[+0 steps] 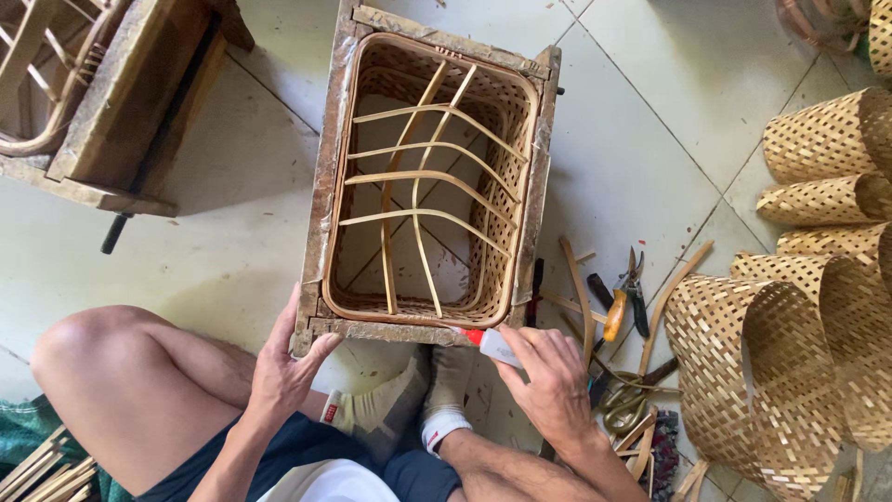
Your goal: The person assembles a rectangular woven basket using a wooden mold. They apply glue to the basket's rim, insert and secure bamboo strips with a hammer and pliers, and trim excess material with scissors.
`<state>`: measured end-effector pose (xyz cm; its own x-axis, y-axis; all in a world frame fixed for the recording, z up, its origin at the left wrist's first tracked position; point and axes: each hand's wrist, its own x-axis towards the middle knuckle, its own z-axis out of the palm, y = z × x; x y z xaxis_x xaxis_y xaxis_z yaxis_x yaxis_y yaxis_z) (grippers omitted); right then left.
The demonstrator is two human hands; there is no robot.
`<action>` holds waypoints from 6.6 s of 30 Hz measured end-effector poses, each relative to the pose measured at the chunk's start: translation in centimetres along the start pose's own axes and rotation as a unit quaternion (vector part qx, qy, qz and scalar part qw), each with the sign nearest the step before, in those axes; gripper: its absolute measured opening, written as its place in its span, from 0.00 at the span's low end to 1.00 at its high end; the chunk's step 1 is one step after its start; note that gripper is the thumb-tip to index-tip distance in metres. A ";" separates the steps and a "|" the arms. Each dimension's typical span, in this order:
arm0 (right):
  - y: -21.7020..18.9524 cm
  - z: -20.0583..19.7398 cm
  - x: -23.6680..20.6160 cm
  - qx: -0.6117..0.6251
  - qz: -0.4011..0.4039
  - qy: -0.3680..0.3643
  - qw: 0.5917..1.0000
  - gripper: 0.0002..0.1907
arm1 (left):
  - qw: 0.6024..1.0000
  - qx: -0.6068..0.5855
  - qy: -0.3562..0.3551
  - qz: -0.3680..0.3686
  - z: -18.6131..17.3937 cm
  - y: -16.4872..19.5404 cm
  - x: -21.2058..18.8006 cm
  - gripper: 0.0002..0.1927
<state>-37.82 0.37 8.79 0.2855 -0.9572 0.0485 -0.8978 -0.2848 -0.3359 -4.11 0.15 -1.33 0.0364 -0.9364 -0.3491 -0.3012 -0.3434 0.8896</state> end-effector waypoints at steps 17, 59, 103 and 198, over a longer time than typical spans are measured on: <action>2.6 -1.3 -1.9 -0.070 -0.004 -0.016 0.997 0.28 | 0.999 -0.051 -0.011 -0.016 0.3 0.2 0.1 0.43; -3.5 4.5 15.4 0.011 -0.236 0.026 0.971 0.25 | 0.952 -0.243 0.062 -0.177 -2.1 0.2 4.1 0.29; -3.6 5.3 33.1 -0.106 -0.489 0.045 0.865 0.17 | 0.957 -0.247 0.043 -0.147 -3.5 0.4 6.6 0.28; 18.7 -0.3 26.2 -0.058 0.053 0.188 0.979 0.19 | 0.960 -0.198 0.195 -0.026 2.9 4.0 11.7 0.21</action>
<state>-47.19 -30.07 4.10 0.0651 -0.9266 0.3703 -0.9539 -0.1667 -0.2496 -7.64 -11.93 -2.71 0.4190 -0.8465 -0.3286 0.0935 -0.3198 0.9429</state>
